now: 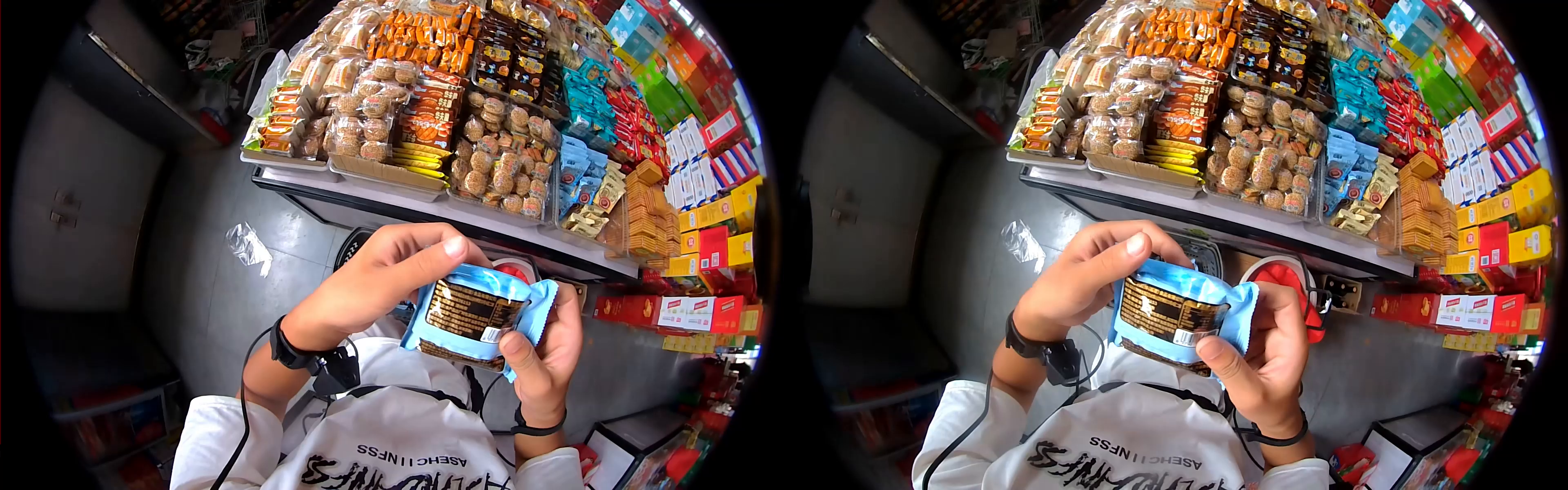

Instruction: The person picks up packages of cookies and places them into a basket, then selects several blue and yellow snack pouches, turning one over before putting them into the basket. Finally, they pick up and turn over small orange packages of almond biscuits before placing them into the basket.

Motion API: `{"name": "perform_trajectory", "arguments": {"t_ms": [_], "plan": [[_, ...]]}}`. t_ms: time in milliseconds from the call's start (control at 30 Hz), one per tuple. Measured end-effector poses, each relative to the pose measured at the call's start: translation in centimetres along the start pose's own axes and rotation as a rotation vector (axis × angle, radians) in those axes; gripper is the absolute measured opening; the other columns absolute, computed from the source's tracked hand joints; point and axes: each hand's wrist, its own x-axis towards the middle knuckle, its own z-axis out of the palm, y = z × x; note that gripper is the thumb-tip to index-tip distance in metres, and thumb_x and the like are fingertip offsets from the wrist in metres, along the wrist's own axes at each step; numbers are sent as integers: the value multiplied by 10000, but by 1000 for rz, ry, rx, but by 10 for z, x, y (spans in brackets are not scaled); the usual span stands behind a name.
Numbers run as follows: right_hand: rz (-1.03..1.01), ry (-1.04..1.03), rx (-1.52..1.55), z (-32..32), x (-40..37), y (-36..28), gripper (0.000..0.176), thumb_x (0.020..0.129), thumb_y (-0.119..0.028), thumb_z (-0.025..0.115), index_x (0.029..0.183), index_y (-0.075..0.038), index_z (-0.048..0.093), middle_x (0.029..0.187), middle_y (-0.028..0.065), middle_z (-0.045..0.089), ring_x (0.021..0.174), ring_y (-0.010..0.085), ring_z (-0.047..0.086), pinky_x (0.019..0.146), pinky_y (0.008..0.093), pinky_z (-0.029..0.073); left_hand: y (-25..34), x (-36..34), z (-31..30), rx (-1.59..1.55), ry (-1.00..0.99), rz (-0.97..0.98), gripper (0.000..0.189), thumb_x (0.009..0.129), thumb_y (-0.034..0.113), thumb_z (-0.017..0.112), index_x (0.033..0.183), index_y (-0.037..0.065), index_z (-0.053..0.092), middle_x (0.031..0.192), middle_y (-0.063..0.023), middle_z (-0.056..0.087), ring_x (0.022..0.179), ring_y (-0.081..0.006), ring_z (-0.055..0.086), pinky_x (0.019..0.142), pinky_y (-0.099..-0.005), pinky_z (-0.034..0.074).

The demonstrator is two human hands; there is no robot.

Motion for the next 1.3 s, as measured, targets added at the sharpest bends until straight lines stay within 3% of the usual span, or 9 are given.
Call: {"name": "perform_trajectory", "arguments": {"t_ms": [667, 1300], "plan": [[25, 21, -15, -15, 10, 3, 500, 795, -142, 719, 1161, 5, 412, 1043, 69, 546, 958, 130, 521, 861, 257, 401, 11, 13, 7, 69, -21, -19, 366, 918, 313, 546, 1036, -32, 582, 973, -64, 625, 905, -104, 577, 834, -244, 446], [82, 83, -10, -31, 15, 4, 520, 806, -152, 705, 1205, -3, 408, 1030, 56, 563, 935, 110, 536, 840, 236, 412, 1, 46, 3, 59, -79, -102, 372, 928, 313, 534, 1044, -39, 571, 971, -78, 622, 900, -117, 584, 817, -253, 460]]}}
